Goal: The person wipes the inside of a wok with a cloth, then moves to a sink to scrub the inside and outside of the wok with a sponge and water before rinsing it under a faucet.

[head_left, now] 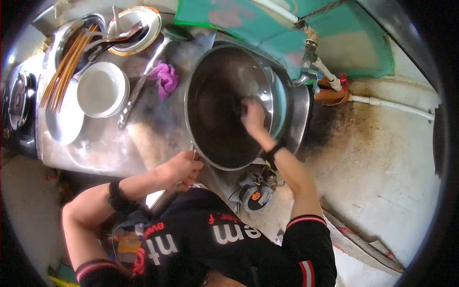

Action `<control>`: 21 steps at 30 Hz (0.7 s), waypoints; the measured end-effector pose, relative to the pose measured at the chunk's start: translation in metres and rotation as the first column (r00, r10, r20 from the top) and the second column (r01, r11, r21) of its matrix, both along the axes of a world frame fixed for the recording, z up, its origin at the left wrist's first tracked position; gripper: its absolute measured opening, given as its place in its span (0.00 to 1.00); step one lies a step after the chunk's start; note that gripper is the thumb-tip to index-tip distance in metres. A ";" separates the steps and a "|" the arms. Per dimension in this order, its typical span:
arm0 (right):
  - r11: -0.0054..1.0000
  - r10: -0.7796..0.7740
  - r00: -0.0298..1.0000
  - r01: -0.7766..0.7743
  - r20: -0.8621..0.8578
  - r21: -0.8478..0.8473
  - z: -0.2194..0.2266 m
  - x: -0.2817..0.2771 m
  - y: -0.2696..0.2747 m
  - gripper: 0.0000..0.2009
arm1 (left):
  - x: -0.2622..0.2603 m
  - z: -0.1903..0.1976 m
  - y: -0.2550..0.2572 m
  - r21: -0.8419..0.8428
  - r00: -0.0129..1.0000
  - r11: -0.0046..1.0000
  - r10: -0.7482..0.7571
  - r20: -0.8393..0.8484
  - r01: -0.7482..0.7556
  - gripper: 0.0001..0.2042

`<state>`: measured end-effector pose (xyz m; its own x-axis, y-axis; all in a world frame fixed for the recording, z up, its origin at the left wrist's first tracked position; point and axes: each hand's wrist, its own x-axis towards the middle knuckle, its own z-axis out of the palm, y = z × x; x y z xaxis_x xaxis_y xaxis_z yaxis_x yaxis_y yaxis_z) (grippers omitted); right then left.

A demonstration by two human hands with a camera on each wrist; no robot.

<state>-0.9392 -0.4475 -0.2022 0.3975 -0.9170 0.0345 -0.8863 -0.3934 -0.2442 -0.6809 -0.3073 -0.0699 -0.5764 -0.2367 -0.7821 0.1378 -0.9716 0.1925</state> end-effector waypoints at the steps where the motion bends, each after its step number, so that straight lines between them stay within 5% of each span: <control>1: 0.984 -0.069 0.998 0.065 0.015 0.168 0.003 0.001 0.024 0.19 | 0.000 -0.005 0.001 0.011 0.999 1.000 -0.005 -0.032 0.005 0.05; 3: 0.934 -0.078 0.992 0.037 0.102 0.355 0.017 0.024 0.065 0.19 | -0.001 -0.006 0.000 0.016 0.998 1.000 -0.006 -0.068 0.007 0.05; 6: 0.944 0.048 0.943 -0.150 0.329 0.294 0.047 0.084 0.072 0.16 | -0.001 -0.005 -0.002 0.007 0.997 0.999 -0.040 -0.065 0.041 0.05; 10: 0.971 -0.189 0.935 0.133 0.302 0.196 0.013 0.078 -0.025 0.17 | -0.002 -0.009 0.002 0.055 0.999 0.998 -0.017 -0.034 0.018 0.06; 12: 0.995 -0.097 0.952 0.099 0.292 0.008 0.000 0.059 -0.042 0.16 | -0.001 -0.007 0.001 0.064 0.999 0.998 0.006 -0.042 -0.003 0.06; 15: 0.954 -0.171 0.943 0.086 0.284 0.288 0.013 0.063 0.032 0.19 | 0.000 -0.005 -0.001 0.029 0.999 0.999 -0.013 -0.051 0.015 0.06; 16: 0.982 0.026 0.951 -0.082 0.307 0.170 0.021 0.068 0.053 0.21 | 0.000 -0.005 -0.001 0.033 0.999 0.999 -0.018 -0.037 0.019 0.06; 18: 0.979 0.058 0.951 -0.114 0.303 0.171 0.031 0.083 0.044 0.17 | -0.001 -0.006 -0.001 0.044 0.999 0.999 -0.027 -0.025 0.028 0.05; 21: 0.980 -0.122 0.939 0.063 0.322 0.187 0.012 0.082 -0.032 0.16 | 0.000 -0.007 0.002 0.049 1.000 0.999 -0.006 -0.020 0.007 0.05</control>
